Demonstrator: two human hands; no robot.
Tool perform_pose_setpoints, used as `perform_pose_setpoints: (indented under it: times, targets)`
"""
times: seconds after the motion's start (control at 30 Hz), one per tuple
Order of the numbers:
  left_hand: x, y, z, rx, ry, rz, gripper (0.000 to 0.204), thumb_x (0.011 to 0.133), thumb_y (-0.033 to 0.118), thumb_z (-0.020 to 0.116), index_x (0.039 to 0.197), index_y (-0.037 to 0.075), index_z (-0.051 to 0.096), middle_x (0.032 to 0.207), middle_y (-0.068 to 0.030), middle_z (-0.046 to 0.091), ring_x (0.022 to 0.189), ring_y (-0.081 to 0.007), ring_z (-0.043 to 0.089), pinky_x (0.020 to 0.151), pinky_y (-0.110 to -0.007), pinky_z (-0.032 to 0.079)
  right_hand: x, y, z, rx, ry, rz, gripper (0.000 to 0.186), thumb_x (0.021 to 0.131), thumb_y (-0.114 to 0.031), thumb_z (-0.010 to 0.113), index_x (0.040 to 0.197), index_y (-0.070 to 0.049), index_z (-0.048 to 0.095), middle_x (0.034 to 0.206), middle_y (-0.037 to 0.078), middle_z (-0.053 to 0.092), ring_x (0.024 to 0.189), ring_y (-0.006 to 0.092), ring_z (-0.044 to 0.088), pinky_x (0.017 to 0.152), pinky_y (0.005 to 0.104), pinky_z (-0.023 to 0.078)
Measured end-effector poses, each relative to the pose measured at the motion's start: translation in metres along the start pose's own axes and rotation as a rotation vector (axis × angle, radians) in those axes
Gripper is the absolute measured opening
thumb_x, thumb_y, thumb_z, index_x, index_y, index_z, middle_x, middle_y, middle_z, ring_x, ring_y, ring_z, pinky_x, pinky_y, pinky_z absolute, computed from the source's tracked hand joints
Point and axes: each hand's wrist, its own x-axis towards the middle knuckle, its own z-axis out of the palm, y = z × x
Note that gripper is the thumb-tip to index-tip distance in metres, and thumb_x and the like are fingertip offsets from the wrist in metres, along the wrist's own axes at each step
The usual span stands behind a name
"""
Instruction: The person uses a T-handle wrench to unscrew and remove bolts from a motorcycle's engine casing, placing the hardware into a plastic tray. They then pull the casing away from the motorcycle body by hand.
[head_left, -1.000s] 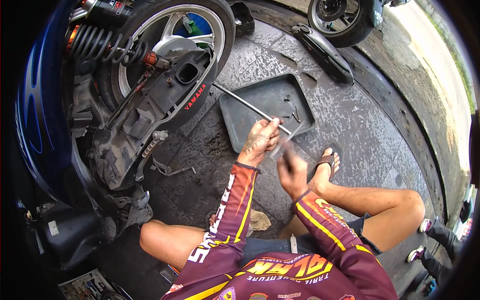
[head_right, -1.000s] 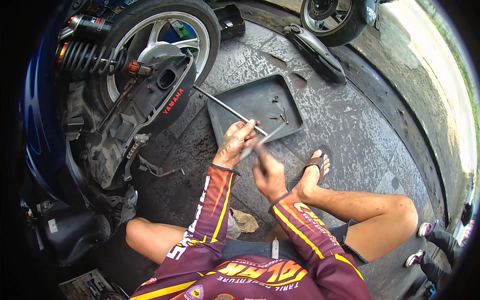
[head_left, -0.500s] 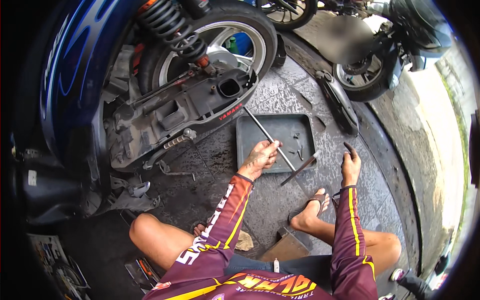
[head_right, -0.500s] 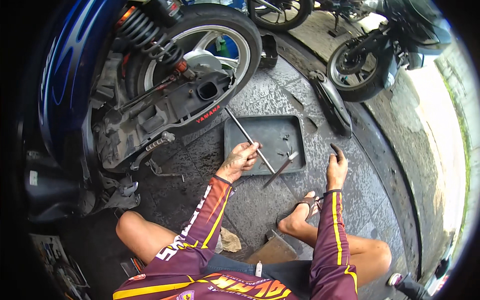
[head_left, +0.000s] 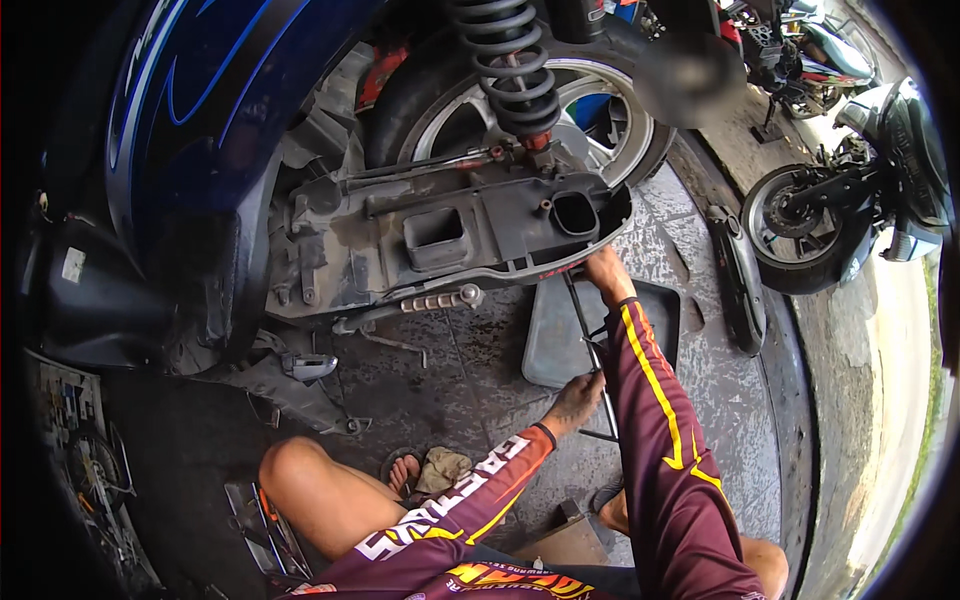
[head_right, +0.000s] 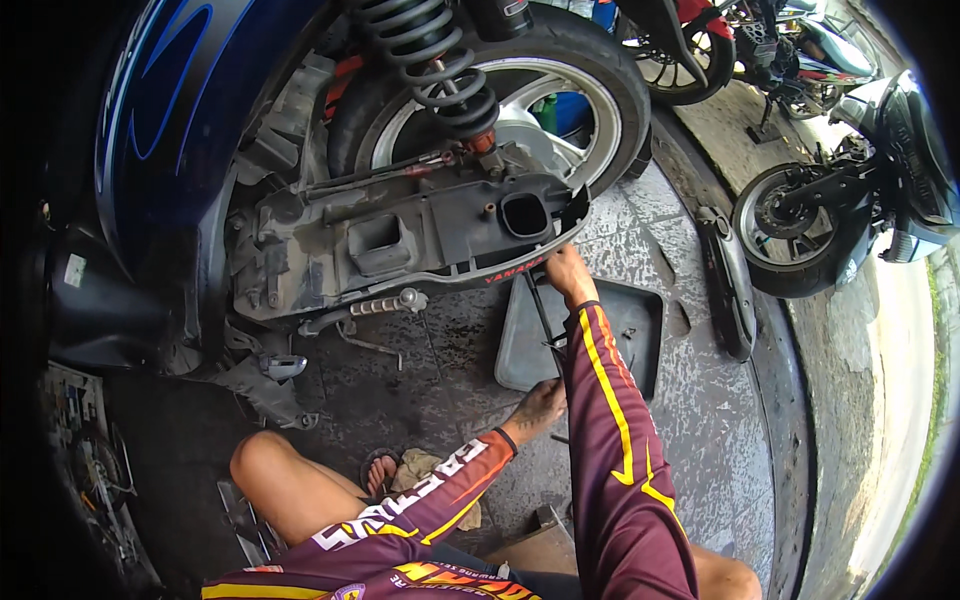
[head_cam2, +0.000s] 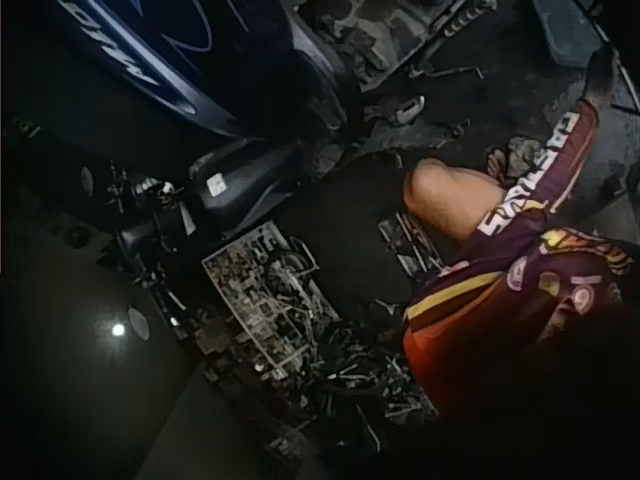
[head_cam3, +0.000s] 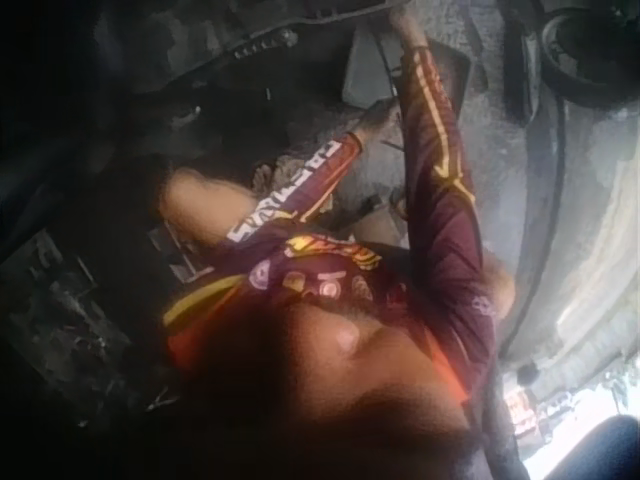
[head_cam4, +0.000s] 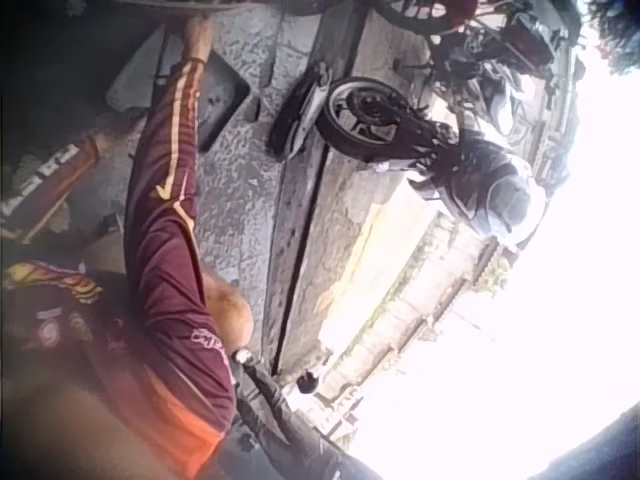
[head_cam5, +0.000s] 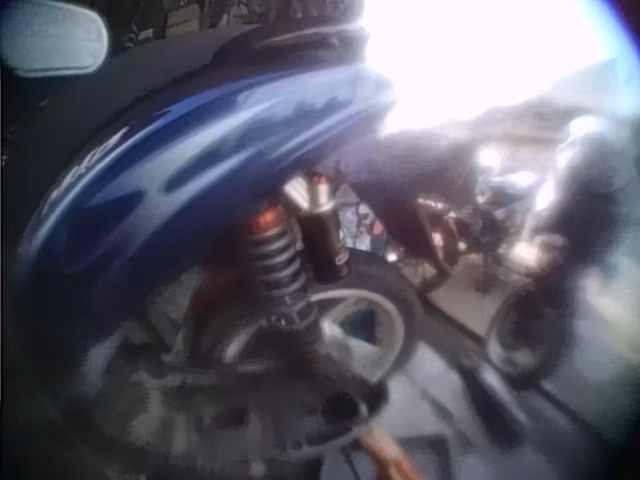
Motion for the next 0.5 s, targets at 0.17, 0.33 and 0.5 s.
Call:
perform_pose_setpoints:
  times: [0.17, 0.33, 0.5]
  targets:
    - [-0.037, -0.013, -0.007, 0.102, 0.045, -0.141, 0.052, 0.093, 0.049, 0.037, 0.071, 0.006, 0.056, 0.053, 0.0034, 0.036, 0.050, -0.0082, 0.037, 0.049, -0.028, 0.031, -0.023, -0.034, 0.021, 0.029, -0.058, 0.041, 0.025, 0.086, -0.011, 0.046, 0.104, 0.001, 0.058, 0.081, 0.011, 0.063, 0.064, 0.0182, 0.058, 0.049, 0.0314, 0.047]
    - [-0.040, -0.031, -0.012, 0.136, 0.050, -0.200, 0.053, 0.094, 0.048, 0.038, 0.071, 0.005, 0.059, 0.052, 0.0055, 0.036, 0.050, -0.0068, 0.035, 0.049, -0.026, 0.030, -0.019, -0.042, 0.019, -0.048, -0.036, -0.067, 0.019, 0.080, -0.004, 0.052, 0.098, 0.002, 0.057, 0.075, 0.007, 0.059, 0.062, 0.0144, 0.055, 0.048, 0.0293, 0.045]
    - [-0.034, -0.038, -0.011, -0.025, 0.037, -0.290, 0.051, 0.094, 0.047, 0.039, 0.071, 0.006, 0.058, 0.053, 0.0070, 0.034, 0.047, -0.0047, 0.032, 0.046, -0.024, 0.027, -0.037, -0.060, 0.010, 0.079, 0.018, 0.031, 0.017, 0.079, -0.009, 0.058, 0.092, 0.002, 0.058, 0.073, 0.008, 0.062, 0.058, 0.0145, 0.061, 0.043, 0.0247, 0.043]
